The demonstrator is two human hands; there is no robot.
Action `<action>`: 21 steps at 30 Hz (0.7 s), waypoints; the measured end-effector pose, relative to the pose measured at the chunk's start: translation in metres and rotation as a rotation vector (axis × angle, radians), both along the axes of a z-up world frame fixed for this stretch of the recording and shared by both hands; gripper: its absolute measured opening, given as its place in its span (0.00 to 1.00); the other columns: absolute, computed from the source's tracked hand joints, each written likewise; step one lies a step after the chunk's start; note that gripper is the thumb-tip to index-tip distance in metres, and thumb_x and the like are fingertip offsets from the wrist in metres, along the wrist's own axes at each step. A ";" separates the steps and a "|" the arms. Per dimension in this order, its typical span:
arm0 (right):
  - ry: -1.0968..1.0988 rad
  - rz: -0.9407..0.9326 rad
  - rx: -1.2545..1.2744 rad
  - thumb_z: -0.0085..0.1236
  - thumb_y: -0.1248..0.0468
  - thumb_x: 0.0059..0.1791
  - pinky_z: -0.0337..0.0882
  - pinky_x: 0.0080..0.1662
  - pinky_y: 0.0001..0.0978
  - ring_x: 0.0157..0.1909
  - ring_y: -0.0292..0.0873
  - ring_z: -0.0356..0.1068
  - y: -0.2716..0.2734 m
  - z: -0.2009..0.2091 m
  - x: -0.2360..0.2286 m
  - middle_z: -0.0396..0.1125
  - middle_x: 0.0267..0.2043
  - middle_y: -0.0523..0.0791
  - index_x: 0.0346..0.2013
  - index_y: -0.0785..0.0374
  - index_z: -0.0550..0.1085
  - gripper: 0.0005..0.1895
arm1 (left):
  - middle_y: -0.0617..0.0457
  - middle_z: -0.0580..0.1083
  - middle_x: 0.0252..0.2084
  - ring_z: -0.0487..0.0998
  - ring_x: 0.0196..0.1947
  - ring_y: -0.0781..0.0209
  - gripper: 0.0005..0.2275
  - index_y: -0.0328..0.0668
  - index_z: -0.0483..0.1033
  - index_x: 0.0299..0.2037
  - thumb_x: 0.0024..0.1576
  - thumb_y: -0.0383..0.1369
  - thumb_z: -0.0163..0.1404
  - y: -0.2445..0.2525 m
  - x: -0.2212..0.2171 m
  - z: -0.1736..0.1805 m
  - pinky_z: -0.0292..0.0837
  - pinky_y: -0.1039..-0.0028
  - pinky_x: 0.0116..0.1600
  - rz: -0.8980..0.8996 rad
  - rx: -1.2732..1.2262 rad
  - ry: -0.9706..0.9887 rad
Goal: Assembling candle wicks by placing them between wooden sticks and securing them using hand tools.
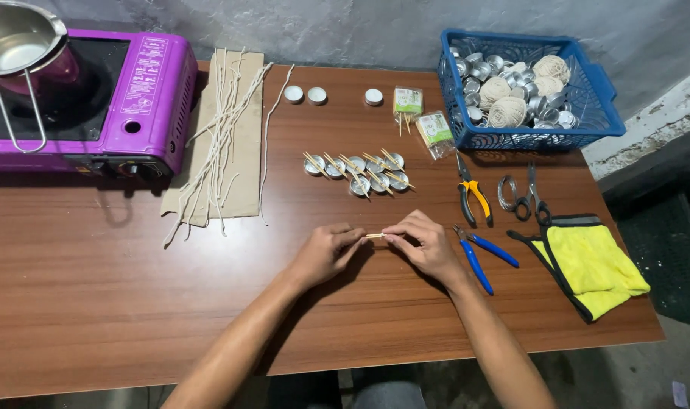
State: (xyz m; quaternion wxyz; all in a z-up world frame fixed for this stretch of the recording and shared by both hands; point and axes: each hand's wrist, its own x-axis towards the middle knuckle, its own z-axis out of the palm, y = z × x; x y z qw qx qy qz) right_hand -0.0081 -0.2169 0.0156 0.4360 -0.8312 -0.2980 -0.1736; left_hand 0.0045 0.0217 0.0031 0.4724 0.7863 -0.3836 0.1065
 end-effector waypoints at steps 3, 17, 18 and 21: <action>0.011 0.001 -0.014 0.64 0.64 0.50 0.74 0.40 0.35 0.35 0.46 0.73 0.001 0.002 -0.001 0.76 0.30 0.44 0.38 0.59 0.83 0.04 | 0.45 0.76 0.27 0.81 0.30 0.44 0.06 0.39 0.82 0.40 0.60 0.27 0.51 0.002 0.002 -0.005 0.78 0.67 0.34 -0.004 0.019 -0.012; -0.215 -0.554 0.020 0.63 0.68 0.56 0.72 0.44 0.37 0.38 0.48 0.73 -0.096 0.036 0.057 0.74 0.35 0.45 0.41 0.58 0.81 0.02 | 0.43 0.76 0.27 0.81 0.29 0.43 0.05 0.38 0.81 0.39 0.61 0.29 0.52 0.017 0.005 0.009 0.78 0.66 0.35 0.140 0.052 -0.047; -0.208 -0.630 0.032 0.60 0.69 0.59 0.71 0.45 0.38 0.40 0.50 0.73 -0.113 0.046 0.072 0.73 0.35 0.46 0.41 0.60 0.80 0.04 | 0.43 0.76 0.27 0.81 0.29 0.43 0.05 0.38 0.81 0.39 0.60 0.28 0.52 0.017 0.011 0.002 0.78 0.66 0.35 0.140 0.044 -0.042; -0.064 -0.685 -0.096 0.61 0.67 0.58 0.71 0.46 0.39 0.41 0.47 0.74 -0.161 0.058 0.131 0.74 0.35 0.46 0.44 0.58 0.81 0.03 | 0.42 0.76 0.27 0.81 0.30 0.42 0.05 0.37 0.81 0.40 0.60 0.29 0.53 0.018 0.011 0.000 0.78 0.64 0.35 0.144 0.037 -0.014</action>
